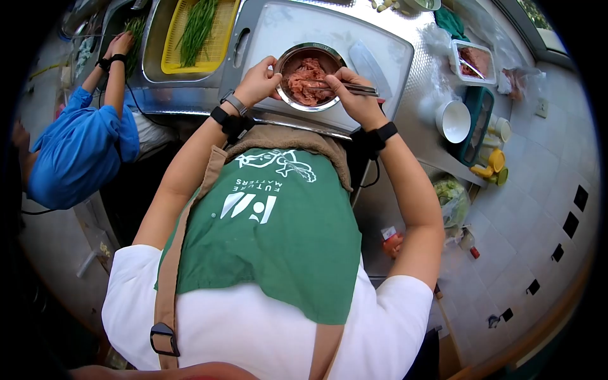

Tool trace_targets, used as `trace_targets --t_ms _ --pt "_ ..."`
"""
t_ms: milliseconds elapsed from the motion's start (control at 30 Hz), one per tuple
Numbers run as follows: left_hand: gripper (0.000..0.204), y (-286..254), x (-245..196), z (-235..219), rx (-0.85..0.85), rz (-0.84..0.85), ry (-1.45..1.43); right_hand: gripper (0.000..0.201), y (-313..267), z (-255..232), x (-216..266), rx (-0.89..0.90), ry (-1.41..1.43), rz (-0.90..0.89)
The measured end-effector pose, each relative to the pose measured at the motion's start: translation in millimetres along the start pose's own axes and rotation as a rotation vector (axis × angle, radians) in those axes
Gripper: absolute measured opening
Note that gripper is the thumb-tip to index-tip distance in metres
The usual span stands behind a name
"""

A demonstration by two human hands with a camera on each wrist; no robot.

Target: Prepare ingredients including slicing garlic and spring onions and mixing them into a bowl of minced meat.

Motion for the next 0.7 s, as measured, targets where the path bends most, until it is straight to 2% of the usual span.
trace_targets --t_ms 67,167,200,267,333,400,467,533,633,667,700 --pt "0.02 1 -6 2 0.018 0.028 0.0 0.025 21 -28 -6 -0.117 -0.061 -0.018" --pt "0.019 -4 -9 -4 -0.034 -0.029 0.076 0.028 5 -57 22 -0.14 -0.201 -0.026" --pt "0.019 0 -2 -5 -0.058 -0.024 0.032 0.023 -9 -52 28 -0.109 -0.306 0.025" --pt "0.019 3 1 -5 -0.081 -0.02 -0.017 0.022 -22 -2 60 0.036 -0.675 -0.124" --pt "0.017 0 -9 1 -0.059 0.0 0.001 0.019 -14 53 84 0.141 -0.699 -0.468" --pt "0.017 -3 -10 2 -0.045 0.006 0.004 0.018 13 52 80 0.075 -0.534 -0.525" --pt "0.016 -4 -9 0 -0.038 0.01 0.005 0.018 20 25 83 -0.031 -0.727 -0.496" --pt "0.015 -1 -3 -8 -0.07 -0.006 -0.055 0.017 13 -5 67 -0.023 -0.737 -0.215" --pt "0.014 -2 -2 -4 -0.086 -0.01 -0.015 0.016 -11 32 78 0.054 -0.738 -0.378" --pt "0.014 -6 -12 -4 -0.093 0.005 -0.003 0.017 -5 43 80 0.072 -0.633 -0.43" --pt "0.015 -9 -16 -2 -0.066 -0.025 0.024 0.019 8 42 74 0.057 -0.601 -0.387"
Point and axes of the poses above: each hand's wrist, its own y-axis towards the middle knuckle, its own z-axis out of the palm, x = y × z, the point moved 8 cm from there along y, towards the middle knuckle, and after that the axes turned 2 degrees about x, right-handed, at the moved point
